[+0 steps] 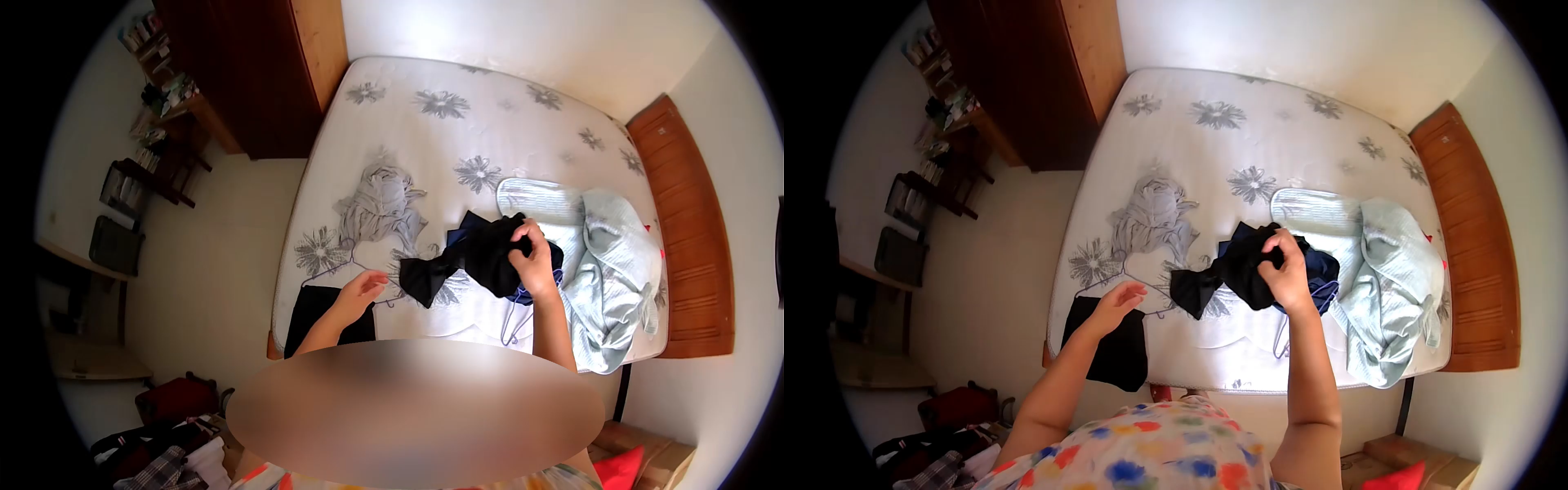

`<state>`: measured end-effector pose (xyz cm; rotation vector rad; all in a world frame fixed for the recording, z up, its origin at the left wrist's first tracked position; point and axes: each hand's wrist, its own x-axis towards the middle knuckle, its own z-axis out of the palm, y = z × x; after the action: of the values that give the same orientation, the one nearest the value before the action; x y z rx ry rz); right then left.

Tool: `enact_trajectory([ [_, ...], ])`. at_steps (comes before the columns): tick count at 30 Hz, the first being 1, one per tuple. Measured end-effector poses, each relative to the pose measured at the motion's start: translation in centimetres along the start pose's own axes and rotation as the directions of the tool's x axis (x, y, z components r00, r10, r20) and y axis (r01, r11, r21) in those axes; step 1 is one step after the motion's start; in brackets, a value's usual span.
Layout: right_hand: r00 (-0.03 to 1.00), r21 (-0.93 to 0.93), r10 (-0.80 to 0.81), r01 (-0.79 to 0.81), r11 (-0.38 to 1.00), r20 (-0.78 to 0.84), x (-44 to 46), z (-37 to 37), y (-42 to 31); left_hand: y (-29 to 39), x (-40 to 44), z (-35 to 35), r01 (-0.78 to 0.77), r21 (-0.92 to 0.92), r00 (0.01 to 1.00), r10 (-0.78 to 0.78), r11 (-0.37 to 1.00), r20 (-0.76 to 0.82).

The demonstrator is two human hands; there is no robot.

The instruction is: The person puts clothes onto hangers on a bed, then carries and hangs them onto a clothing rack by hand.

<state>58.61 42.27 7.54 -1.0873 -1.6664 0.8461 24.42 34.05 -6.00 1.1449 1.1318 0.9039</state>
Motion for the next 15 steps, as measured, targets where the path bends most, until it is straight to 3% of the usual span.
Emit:
enact_trajectory([
  [3,0.988,-0.12,-0.019,0.038,0.992,0.155,-2.7,0.0,-5.8,7.2,-1.7,2.4,-0.266,0.153,0.962,0.251,0.952,0.11],
  [6,0.958,-0.091,-0.034,0.063,0.994,0.285,-5.1,0.0,-11.3,13.1,-3.6,5.1,-0.59,0.381,0.807,0.54,0.712,0.24],
  [10,0.922,-0.135,-0.055,0.115,0.984,0.382,-7.7,-0.9,-17.1,15.6,-4.4,8.4,-0.729,0.496,0.681,0.566,0.472,0.464],
  [15,0.938,-0.113,-0.113,0.158,0.981,0.328,-11.9,-3.0,-20.6,12.2,-4.3,8.8,-0.764,0.59,0.644,0.344,0.26,0.683],
])
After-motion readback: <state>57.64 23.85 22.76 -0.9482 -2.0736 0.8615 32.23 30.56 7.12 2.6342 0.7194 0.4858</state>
